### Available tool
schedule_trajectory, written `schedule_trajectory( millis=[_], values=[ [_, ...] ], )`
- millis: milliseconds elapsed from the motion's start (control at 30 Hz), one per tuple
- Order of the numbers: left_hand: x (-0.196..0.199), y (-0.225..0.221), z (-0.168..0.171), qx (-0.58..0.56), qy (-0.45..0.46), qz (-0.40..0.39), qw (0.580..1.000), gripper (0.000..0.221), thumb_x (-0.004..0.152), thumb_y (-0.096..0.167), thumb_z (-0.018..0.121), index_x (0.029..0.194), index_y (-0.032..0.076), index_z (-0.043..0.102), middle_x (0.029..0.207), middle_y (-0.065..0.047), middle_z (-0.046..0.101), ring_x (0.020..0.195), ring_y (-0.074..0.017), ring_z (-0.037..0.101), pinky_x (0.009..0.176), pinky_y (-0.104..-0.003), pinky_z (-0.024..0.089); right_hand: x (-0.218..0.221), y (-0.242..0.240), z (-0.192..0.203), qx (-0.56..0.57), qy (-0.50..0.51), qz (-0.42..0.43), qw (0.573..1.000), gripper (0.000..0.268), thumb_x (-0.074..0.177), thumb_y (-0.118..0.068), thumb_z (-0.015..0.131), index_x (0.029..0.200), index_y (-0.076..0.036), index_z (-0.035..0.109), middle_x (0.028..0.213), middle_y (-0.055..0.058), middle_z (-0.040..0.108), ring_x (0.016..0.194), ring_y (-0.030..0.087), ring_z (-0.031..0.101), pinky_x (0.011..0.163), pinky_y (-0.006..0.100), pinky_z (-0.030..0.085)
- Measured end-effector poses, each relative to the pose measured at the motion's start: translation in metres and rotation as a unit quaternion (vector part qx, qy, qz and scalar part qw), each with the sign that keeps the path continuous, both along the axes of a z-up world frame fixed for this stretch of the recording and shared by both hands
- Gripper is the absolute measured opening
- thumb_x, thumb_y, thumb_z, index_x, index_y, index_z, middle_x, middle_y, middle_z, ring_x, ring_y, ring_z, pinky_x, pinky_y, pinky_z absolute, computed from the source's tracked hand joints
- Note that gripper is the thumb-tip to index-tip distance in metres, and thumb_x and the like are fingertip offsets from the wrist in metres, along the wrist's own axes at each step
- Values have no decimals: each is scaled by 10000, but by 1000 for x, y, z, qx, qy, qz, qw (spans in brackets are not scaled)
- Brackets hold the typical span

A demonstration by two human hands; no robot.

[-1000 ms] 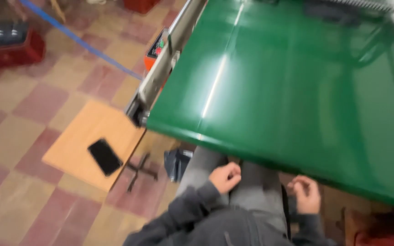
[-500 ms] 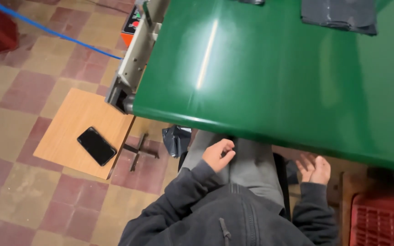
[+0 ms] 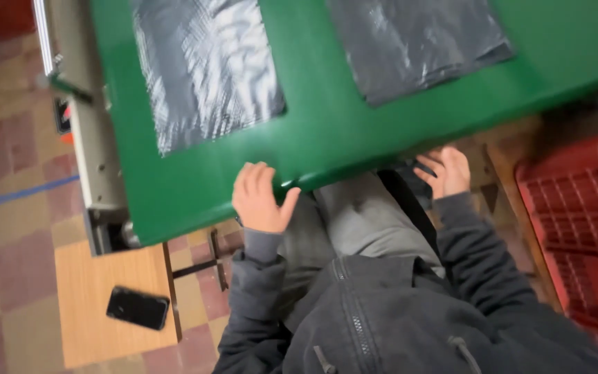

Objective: Folding plastic bags into squares and placing them into a storage crate.

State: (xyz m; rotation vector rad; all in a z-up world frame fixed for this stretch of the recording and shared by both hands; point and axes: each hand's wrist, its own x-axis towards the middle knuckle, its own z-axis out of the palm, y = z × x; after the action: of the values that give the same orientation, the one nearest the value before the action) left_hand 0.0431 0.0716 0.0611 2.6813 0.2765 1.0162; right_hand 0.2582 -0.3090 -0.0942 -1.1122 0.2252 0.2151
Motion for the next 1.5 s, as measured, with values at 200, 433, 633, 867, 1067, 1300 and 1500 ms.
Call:
schedule_trajectory(
  millis=[200, 433, 633, 867, 1067, 1300, 1500],
  values=[
    [10, -1, -22, 99, 81, 63, 990, 879, 828, 803, 595, 1379, 118, 576, 1478, -96, 568, 1422, -362, 461, 1101, -598, 327, -3, 5, 43, 7, -9, -21, 1000, 240, 1116, -336, 542, 1293, -208, 443, 1158, 149, 618, 1072, 410, 723, 764, 497, 672],
    [40, -60, 5, 106, 132, -39, 985, 835, 812, 702, 702, 1400, 126, 562, 1502, -92, 544, 1446, -351, 450, 1102, -610, 342, 5, 15, 74, 47, 24, -26, 998, 228, 1095, -319, 561, 1233, -198, 426, 1096, 172, 681, 1007, 410, 762, 719, 435, 688],
    [148, -139, -12, 78, 190, -156, 966, 1009, 790, 645, 772, 1536, 64, 418, 1637, -120, 355, 1545, -375, 258, 1175, -681, 242, 38, -3, 106, -75, -202, -88, 972, 285, 1041, -83, 628, 1189, -83, 384, 1028, 114, 566, 760, 224, 703, 583, 267, 551],
    [180, -164, -14, 88, 148, -164, 971, 834, 799, 571, 765, 1430, 84, 522, 1537, -110, 465, 1450, -376, 372, 1145, -590, 323, 162, -50, 141, -733, -296, -140, 596, 565, 883, -430, 836, 1179, -30, 568, 1117, 151, 532, 952, 365, 530, 838, 448, 473],
    [187, -173, -7, 72, 104, -149, 981, 711, 813, 489, 778, 1360, 87, 565, 1407, -83, 548, 1343, -343, 488, 1070, -466, 405, 224, -64, 113, -786, -114, 54, 605, 788, 783, -544, 903, 1142, 32, 501, 938, 176, 705, 797, 400, 716, 736, 489, 571],
    [190, -178, -12, 95, 97, -143, 980, 758, 772, 516, 781, 1360, 97, 552, 1428, -94, 529, 1359, -358, 480, 1070, -473, 400, 218, -50, 146, -662, -155, 108, 726, 460, 860, -356, 763, 1152, -4, 717, 1031, 167, 737, 847, 347, 693, 745, 453, 568],
    [213, -184, 12, 132, 59, -73, 987, 608, 743, 476, 762, 1199, 119, 577, 1050, -40, 543, 943, -266, 508, 723, -386, 387, 242, -38, 162, -387, -249, 53, 886, 552, 905, -163, 785, 1357, 24, 531, 1300, 200, 624, 1160, 333, 621, 1004, 406, 497]
  ],
)
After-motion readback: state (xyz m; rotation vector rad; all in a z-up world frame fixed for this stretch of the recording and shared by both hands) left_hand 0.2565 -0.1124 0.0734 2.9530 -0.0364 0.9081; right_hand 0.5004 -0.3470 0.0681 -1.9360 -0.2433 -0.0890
